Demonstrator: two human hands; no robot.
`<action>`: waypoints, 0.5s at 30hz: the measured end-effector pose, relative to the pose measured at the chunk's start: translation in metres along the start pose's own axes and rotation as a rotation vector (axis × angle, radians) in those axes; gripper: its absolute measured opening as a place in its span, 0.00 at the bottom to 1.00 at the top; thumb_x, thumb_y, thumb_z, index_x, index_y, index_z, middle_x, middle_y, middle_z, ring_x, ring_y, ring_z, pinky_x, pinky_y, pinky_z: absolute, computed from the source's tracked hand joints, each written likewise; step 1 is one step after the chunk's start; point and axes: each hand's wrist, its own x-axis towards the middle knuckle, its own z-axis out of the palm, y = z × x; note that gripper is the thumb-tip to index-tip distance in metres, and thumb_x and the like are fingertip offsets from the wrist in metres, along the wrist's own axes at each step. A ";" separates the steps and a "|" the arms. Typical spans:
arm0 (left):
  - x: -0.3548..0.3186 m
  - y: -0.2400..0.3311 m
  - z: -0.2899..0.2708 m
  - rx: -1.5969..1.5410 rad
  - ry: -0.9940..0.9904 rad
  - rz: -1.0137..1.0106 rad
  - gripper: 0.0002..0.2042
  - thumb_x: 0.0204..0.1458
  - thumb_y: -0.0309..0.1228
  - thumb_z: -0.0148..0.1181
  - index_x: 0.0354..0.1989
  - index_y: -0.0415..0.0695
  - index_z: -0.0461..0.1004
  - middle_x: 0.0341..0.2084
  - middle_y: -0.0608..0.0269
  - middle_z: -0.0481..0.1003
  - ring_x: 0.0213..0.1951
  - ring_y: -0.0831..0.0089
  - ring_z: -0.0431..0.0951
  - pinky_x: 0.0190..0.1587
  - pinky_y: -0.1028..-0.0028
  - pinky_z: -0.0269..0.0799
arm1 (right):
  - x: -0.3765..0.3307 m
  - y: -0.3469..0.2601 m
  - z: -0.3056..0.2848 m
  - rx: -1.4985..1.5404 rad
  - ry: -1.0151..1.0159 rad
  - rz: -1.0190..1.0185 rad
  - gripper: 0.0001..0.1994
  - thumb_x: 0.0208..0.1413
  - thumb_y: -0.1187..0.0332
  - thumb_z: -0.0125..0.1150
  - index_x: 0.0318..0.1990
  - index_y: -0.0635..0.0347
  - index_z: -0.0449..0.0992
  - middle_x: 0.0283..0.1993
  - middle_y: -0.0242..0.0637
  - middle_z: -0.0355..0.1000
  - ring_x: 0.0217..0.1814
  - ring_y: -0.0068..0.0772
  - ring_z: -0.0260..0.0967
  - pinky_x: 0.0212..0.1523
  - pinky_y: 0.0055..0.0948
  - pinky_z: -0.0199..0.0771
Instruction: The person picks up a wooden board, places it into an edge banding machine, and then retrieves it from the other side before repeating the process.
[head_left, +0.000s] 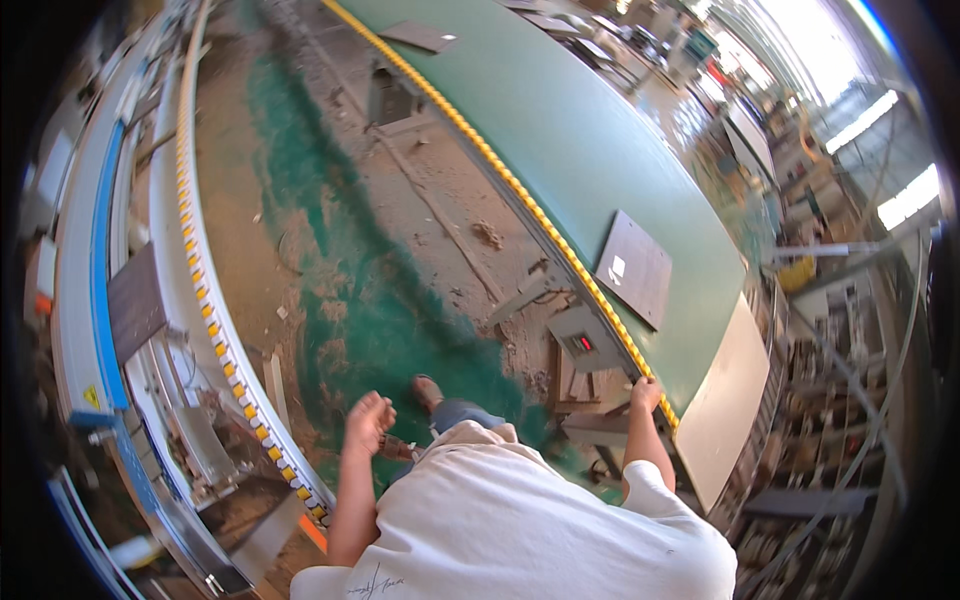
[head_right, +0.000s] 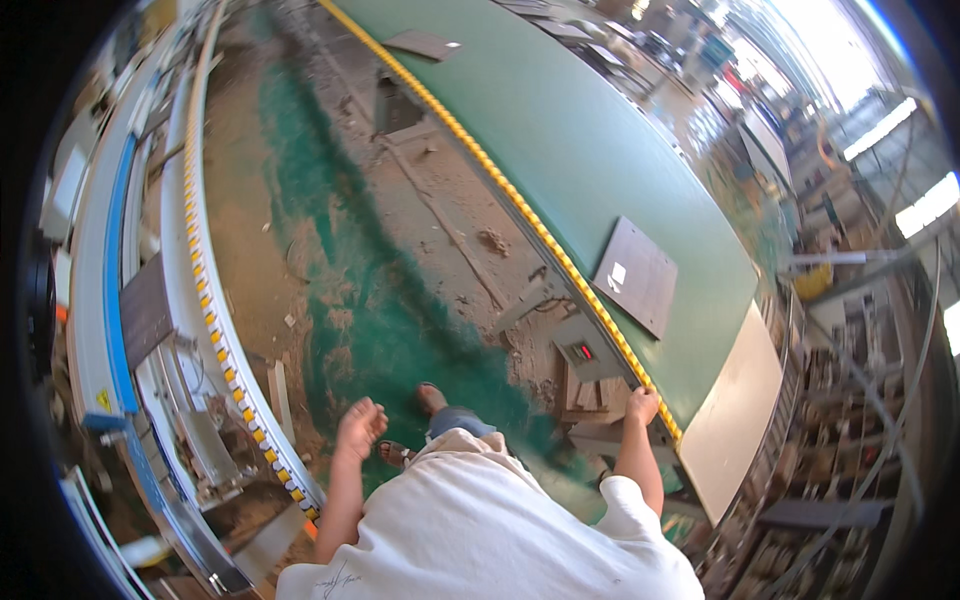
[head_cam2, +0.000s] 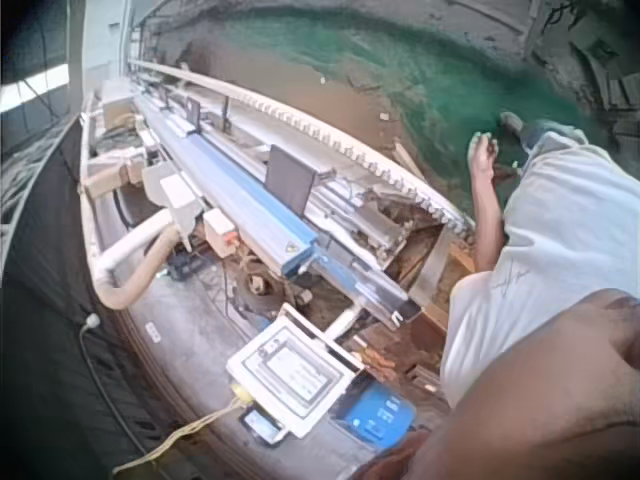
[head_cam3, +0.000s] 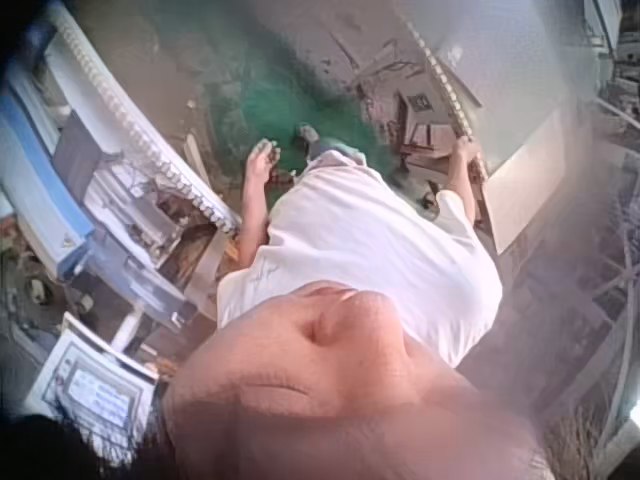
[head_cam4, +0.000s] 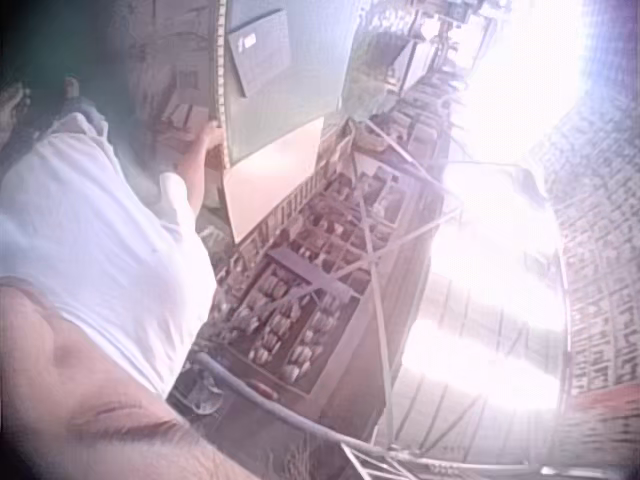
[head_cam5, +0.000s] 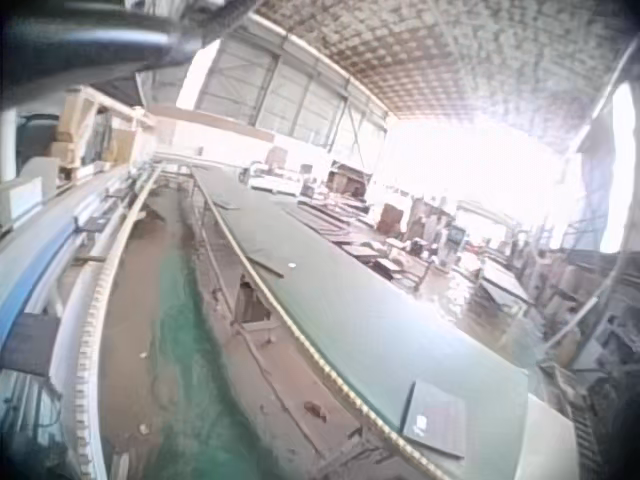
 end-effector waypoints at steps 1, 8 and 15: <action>0.004 -0.040 -0.014 0.151 0.070 -0.094 0.18 0.55 0.29 0.64 0.52 0.42 0.69 0.34 0.64 0.75 0.31 0.72 0.79 0.30 0.74 0.77 | 0.001 0.009 -0.013 -0.011 -0.018 0.047 0.16 0.56 0.60 0.51 0.42 0.58 0.80 0.45 0.49 0.77 0.49 0.53 0.74 0.51 0.44 0.71; -0.046 -0.163 -0.144 0.518 0.591 -0.371 0.17 0.60 0.40 0.57 0.32 0.34 0.73 0.20 0.57 0.73 0.18 0.64 0.75 0.19 0.68 0.69 | 0.066 0.106 -0.057 -0.093 0.165 0.135 0.15 0.55 0.59 0.53 0.41 0.59 0.81 0.42 0.49 0.78 0.45 0.51 0.75 0.48 0.46 0.72; -0.075 -0.153 -0.095 0.565 0.670 -0.233 0.10 0.58 0.34 0.57 0.40 0.41 0.71 0.27 0.58 0.73 0.25 0.64 0.76 0.25 0.66 0.71 | 0.185 0.141 -0.024 0.626 -0.314 0.228 0.19 0.61 0.56 0.59 0.41 0.67 0.72 0.29 0.41 0.74 0.23 0.31 0.71 0.22 0.29 0.69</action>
